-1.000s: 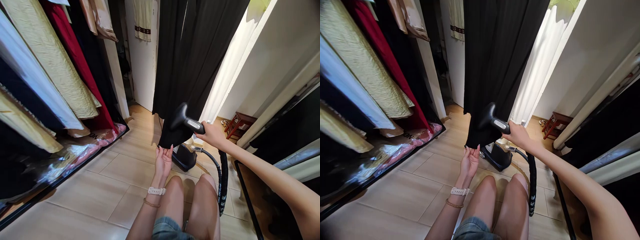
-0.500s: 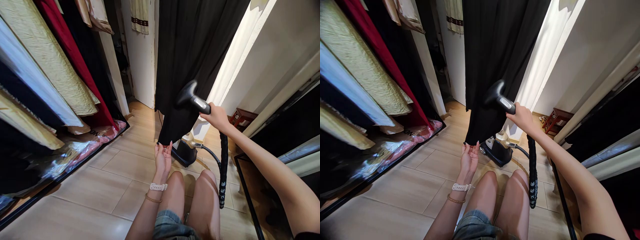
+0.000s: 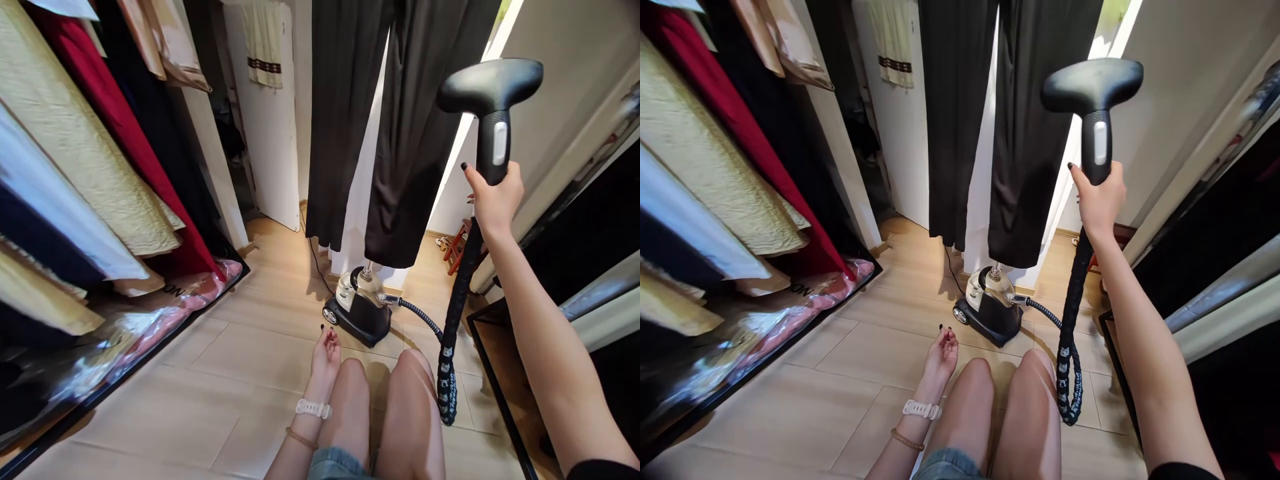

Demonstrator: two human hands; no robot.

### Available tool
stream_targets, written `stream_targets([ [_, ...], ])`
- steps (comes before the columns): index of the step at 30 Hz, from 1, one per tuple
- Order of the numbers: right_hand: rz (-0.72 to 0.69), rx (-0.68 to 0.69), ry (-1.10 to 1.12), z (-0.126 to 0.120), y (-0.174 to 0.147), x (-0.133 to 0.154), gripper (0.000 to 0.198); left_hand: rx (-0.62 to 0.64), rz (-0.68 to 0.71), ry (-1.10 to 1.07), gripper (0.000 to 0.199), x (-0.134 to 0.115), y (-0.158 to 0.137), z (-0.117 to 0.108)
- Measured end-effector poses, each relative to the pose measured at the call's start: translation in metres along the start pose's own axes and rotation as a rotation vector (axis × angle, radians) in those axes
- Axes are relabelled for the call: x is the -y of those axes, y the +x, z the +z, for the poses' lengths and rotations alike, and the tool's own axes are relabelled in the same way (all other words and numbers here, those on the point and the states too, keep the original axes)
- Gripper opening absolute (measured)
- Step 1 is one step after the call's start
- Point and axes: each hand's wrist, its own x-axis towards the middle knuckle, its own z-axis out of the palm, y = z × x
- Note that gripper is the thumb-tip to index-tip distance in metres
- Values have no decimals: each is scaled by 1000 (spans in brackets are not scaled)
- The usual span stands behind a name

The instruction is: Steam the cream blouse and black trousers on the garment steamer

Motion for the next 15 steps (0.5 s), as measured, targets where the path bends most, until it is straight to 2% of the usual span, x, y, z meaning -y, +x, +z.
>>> stream_targets([
  [5, 184, -194, 203, -31, -28, -41, 45, 37, 12, 77, 28, 21, 0, 10],
  [7, 256, -263, 300, -38, -53, -62, 44, 68, 71, 158, 24, 29, 2, 17],
  [9, 346, -329, 347, -44, -83, -85, 46, 168, 174, 271, 16, 35, 4, 29],
  [11, 458, -411, 403, -49, -115, -108, 49, 319, 304, 369, 3, 36, 7, 50],
  [13, 580, -480, 410, -54, -147, -130, 52, 453, 466, 419, 15, 29, 7, 81],
  [15, 663, -551, 366, -56, -173, -149, 52, 530, 619, 402, 24, 15, 6, 119],
])
